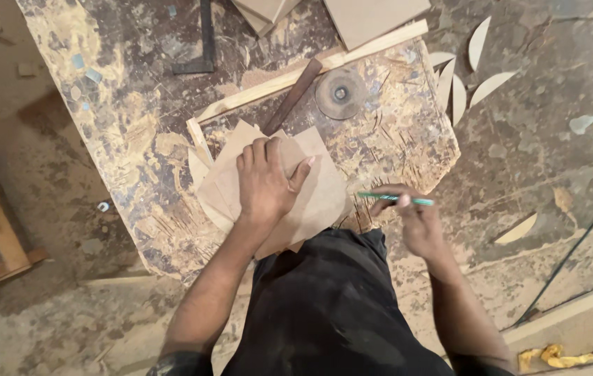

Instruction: The person uses an angle grinder to smooth the edges of a square wooden piece, then sets the tool down. They pick up a pencil and trace curved outlines on several stacked wooden squares, preparing them for cutting.

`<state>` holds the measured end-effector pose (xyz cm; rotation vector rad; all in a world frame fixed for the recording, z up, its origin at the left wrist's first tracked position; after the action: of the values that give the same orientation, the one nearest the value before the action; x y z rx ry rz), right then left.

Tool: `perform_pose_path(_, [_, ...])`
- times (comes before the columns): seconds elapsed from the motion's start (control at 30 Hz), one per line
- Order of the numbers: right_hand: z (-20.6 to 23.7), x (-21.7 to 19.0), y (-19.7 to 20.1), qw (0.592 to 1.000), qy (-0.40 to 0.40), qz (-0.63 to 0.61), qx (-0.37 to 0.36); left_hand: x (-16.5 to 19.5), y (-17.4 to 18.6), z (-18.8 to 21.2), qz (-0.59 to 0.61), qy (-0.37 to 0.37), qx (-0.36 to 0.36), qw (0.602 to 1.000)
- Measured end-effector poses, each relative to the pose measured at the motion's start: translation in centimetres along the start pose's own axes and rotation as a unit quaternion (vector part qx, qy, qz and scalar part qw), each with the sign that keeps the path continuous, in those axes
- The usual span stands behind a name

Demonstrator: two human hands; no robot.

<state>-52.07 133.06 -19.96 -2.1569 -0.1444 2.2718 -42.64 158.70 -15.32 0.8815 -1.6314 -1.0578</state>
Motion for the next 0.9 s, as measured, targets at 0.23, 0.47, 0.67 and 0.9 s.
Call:
perform_pose_path(0.23, [-1.2,-2.1,-2.1,0.994,-0.013,0.102,0.022,0.6,0.0,-0.3,-0.014,-0.008,0.003,1.0])
perform_pose_path(0.47, [-3.4,-5.6,-2.7,0.961,0.114,0.251,-0.003,1.3,0.1,-0.4,-0.019,-0.014,0.002,1.0])
perform_pose_path(0.67, [-3.8,-5.8,-3.5,0.949,0.114,0.294,-0.023,1.2,0.1,-0.5,-0.015,-0.017,-0.002,1.0])
perform_pose_path(0.9, [0.1,-6.6,-4.2,0.945,0.13,0.299,-0.013,1.3,0.6,-0.2,-0.004,-0.028,0.02,0.999])
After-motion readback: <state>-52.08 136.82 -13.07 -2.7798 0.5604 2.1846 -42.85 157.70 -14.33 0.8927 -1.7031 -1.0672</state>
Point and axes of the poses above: each hand's wrist, its own z-axis away from the middle knuckle, its own y-axis out of the back of the hand, x = y × z, the point moved 7 cm from there along -z, towards the middle knuckle, and after that the axes turned 3 degrees about -z, right-handed, at the moved point
